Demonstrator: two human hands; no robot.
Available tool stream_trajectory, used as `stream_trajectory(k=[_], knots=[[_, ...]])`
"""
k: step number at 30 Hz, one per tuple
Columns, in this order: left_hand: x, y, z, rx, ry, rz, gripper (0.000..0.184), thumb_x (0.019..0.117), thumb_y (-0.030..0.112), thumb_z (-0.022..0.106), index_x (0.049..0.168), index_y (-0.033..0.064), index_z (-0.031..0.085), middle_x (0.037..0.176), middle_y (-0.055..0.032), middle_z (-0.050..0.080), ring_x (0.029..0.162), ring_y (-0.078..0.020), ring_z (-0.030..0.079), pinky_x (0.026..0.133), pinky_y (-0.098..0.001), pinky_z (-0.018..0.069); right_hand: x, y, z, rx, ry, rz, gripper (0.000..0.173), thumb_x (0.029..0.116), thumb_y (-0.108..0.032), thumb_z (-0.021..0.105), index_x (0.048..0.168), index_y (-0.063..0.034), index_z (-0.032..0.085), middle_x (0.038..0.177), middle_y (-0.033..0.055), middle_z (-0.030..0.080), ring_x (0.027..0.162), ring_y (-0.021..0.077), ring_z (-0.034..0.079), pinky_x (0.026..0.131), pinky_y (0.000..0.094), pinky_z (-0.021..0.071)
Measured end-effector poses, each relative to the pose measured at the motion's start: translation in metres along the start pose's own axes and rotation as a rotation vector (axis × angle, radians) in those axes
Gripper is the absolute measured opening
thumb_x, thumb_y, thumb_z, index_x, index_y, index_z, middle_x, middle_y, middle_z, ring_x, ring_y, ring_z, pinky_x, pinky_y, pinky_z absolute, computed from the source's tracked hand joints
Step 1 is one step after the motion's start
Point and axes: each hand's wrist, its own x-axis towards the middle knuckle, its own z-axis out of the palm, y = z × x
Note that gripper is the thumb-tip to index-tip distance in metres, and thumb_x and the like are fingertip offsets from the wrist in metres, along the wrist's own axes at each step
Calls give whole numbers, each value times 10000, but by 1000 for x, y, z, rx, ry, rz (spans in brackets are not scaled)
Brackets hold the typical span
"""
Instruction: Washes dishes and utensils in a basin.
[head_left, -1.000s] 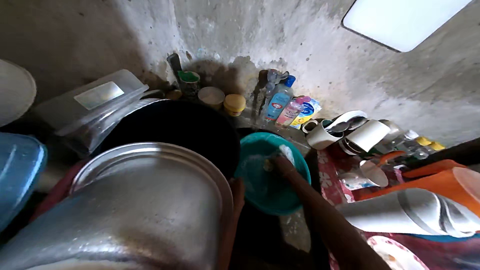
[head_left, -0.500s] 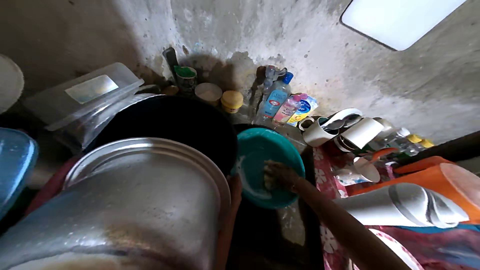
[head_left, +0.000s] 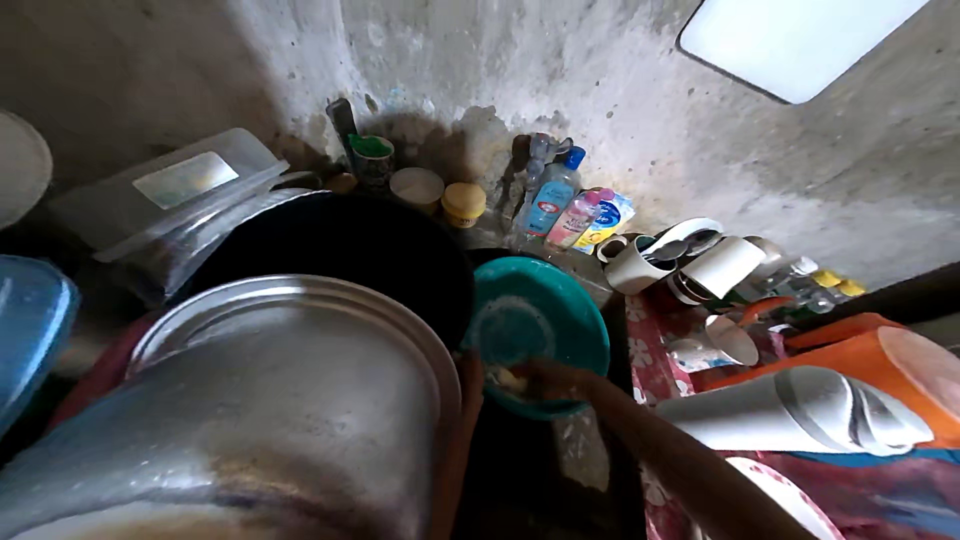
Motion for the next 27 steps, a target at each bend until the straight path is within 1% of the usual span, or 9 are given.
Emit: stream_trajectory(k=[2,6,12,14,17,20,23,25,27], knots=[[2,37,-19,-322,-113,-380,556,1032,-59,479,1562,-53,309,1534,-281,428,1341,-330,505,1085,-437,437,-11,21,-13,-198,32,95,359,980,-19,639,1329,64,620,1378,296,578,1301,428,540,1126,545,387],[2,22,-7,-312,-49,-271,509,1032,-15,489,1524,-74,371,1443,-321,504,1309,-365,545,1074,-460,462,27,57,-35,-395,349,184,523,1012,-75,602,1506,21,459,1536,320,420,1403,501,434,1154,607,357],[1,33,-12,-342,-66,-269,487,1069,24,468,1531,-81,355,1482,-316,472,1356,-354,501,1116,-446,413,100,-11,-7,-172,483,35,696,1053,-221,534,1603,57,210,1653,338,167,1544,486,180,1244,598,178],[2,28,-8,-375,-27,-227,448,1097,100,459,1491,-105,400,1444,-311,507,1316,-326,529,1111,-425,416,77,-38,8,225,341,-65,572,1102,-119,411,1603,55,196,1653,268,249,1526,326,298,1242,412,247],[-3,28,-7,-344,-10,-194,392,1114,121,415,1385,-155,474,1307,-324,568,1183,-317,578,1039,-415,457,22,-43,15,432,114,-62,501,1112,-128,359,1582,15,262,1421,236,505,1165,213,556,982,338,457],[-7,29,-7,-245,-35,-176,437,1112,113,414,1473,-132,405,1454,-333,495,1353,-368,512,1146,-443,391,-23,-32,14,18,4,2,717,929,-53,729,1546,20,372,1379,297,567,1233,394,590,1070,539,449],[-10,18,-1,-126,-68,67,504,1083,38,409,1557,-94,298,1589,-309,352,1471,-376,393,1207,-434,323,-43,-27,28,-236,32,113,727,901,-17,727,1547,-19,393,1395,295,561,1275,462,561,1064,634,425],[-11,7,1,81,-108,361,498,1047,73,491,1514,-84,417,1616,-320,301,1509,-452,311,1237,-527,262,-52,-25,35,-305,96,127,680,893,17,708,1517,-33,443,1407,282,556,1276,466,560,1041,653,441],[-16,7,-5,238,-226,578,423,1030,200,569,1385,-26,615,1554,-291,436,1502,-508,287,1228,-662,127,-65,-25,36,-367,146,115,650,895,19,703,1499,-36,467,1417,301,535,1271,494,551,1015,673,444]])
